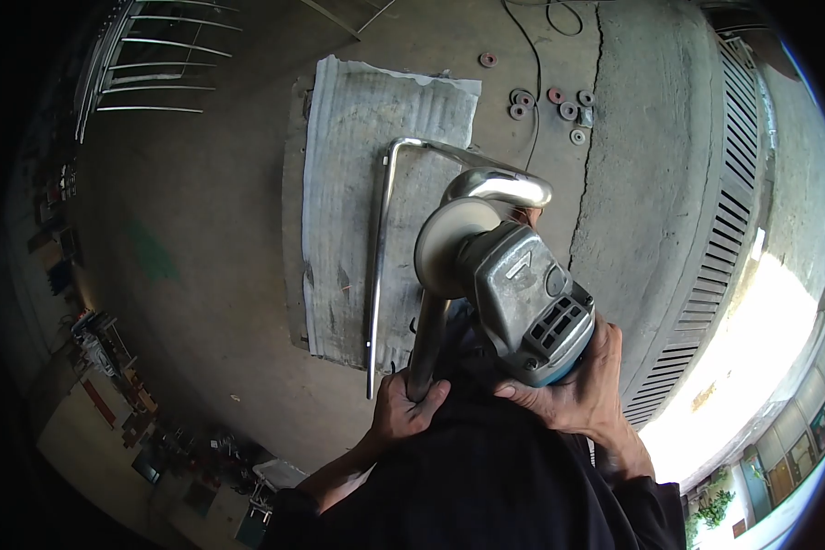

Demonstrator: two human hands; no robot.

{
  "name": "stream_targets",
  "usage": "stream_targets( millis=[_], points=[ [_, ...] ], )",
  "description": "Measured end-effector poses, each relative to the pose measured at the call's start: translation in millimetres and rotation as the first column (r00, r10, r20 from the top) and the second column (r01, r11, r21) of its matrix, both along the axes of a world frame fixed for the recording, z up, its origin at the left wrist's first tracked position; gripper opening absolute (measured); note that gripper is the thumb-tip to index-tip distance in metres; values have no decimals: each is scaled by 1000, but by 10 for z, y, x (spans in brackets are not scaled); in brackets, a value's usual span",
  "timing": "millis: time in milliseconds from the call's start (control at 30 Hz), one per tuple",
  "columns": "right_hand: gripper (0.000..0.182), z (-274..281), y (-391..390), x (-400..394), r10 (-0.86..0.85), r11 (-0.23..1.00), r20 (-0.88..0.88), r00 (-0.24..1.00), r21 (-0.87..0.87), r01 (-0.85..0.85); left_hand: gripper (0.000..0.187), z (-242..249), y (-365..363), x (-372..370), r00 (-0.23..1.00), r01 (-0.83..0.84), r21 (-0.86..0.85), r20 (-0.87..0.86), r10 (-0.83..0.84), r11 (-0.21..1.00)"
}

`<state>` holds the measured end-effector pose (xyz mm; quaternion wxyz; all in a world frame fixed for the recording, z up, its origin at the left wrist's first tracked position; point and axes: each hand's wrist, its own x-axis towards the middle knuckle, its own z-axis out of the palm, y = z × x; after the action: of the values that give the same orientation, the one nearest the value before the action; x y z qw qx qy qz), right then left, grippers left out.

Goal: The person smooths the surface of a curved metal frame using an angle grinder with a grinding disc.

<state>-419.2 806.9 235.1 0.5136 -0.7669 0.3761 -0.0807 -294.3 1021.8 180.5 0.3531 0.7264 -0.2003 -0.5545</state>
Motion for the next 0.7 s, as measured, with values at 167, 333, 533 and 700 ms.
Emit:
stream_targets(
  millis=[167, 333, 533, 700],
  points=[
    [77, -17, -23, -140, 50, 999, 15, 999, 12, -50, 25, -47, 89, -7, 1000, 13, 20, -11, -12, 1000],
    [71, 2, 61, -231, -74, 984, 27, 997, 163, 69, 29, -44, 76, -11, 998, -29, 16, -53, 29, 999],
    [77, -63, 66, -62, -191, 978, 85, 978, 97, 182, 27, -58, 114, 9, 998, 3, 8, -63, -2, 1000],
    [79, -96, 64, 31, -242, 960, 94, 966, 170, 224, 27, -51, 130, 30, 995, -13, 59, -94, 18, 998]
  ],
)
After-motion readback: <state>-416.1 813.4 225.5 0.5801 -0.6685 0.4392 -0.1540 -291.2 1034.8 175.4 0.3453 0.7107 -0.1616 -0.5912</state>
